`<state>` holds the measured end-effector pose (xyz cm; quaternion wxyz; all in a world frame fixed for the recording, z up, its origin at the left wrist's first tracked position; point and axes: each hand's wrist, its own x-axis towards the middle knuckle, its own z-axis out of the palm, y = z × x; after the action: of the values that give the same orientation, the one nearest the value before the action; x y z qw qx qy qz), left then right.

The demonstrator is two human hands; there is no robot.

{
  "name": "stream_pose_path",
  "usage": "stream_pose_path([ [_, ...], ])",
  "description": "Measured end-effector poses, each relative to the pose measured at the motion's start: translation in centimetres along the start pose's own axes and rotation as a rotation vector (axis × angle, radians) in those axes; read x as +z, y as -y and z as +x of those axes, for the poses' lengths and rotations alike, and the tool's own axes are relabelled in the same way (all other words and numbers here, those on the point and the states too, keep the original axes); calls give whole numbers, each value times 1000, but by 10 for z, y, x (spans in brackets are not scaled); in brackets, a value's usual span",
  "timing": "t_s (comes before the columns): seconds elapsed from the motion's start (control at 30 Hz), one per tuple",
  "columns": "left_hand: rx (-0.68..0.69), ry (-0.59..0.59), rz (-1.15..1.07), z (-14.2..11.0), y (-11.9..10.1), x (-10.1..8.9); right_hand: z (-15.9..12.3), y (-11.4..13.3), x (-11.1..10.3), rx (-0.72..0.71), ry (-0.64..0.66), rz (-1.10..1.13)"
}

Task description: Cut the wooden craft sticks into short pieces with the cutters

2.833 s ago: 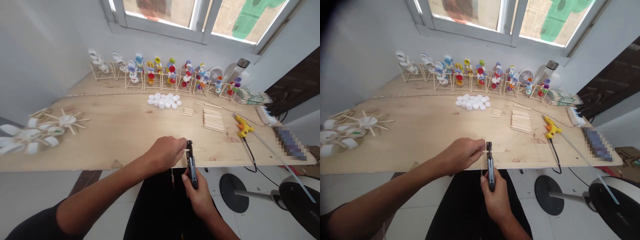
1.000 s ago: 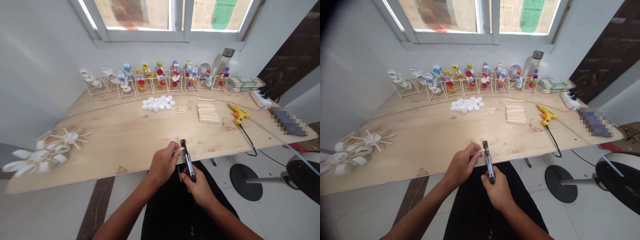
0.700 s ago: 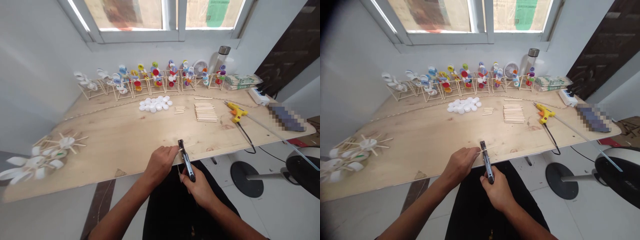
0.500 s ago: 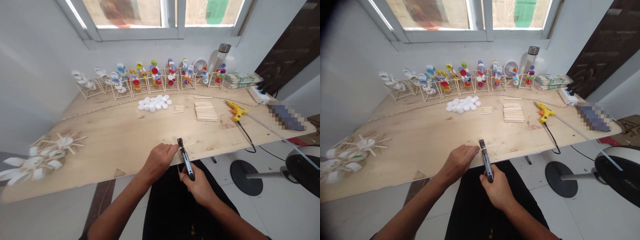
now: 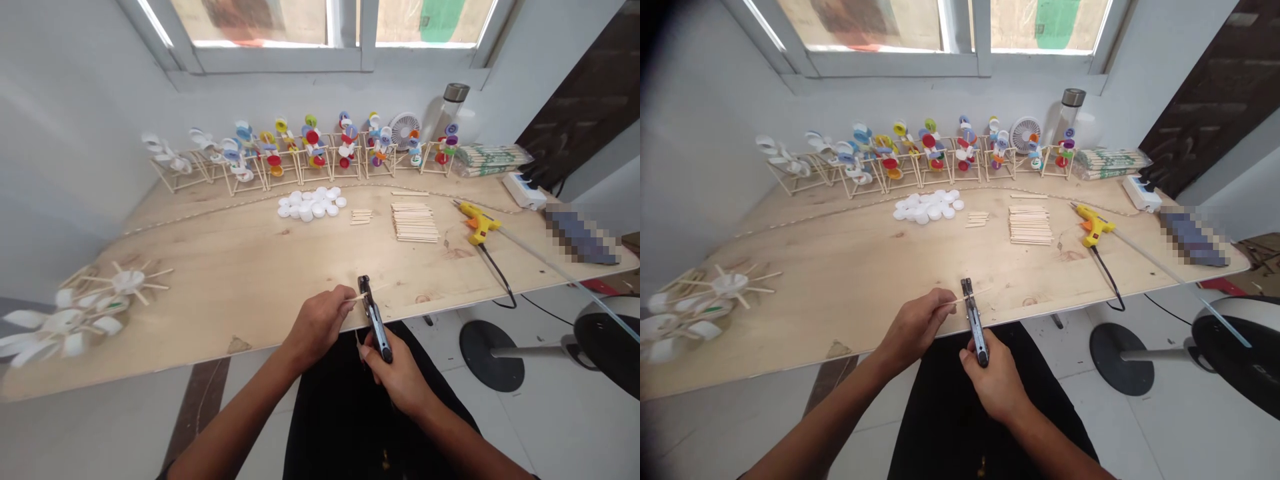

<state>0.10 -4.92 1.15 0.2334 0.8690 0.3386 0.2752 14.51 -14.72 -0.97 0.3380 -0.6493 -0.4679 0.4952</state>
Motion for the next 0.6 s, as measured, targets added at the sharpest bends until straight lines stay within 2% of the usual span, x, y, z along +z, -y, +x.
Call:
stream_pose_path([
  [0.2,-107,58,-181,1,3,-3,1,-3,1,7,18,-9],
  [0.6,-176,104,-309,4,1,0,1,-2,0,18,22,-13],
])
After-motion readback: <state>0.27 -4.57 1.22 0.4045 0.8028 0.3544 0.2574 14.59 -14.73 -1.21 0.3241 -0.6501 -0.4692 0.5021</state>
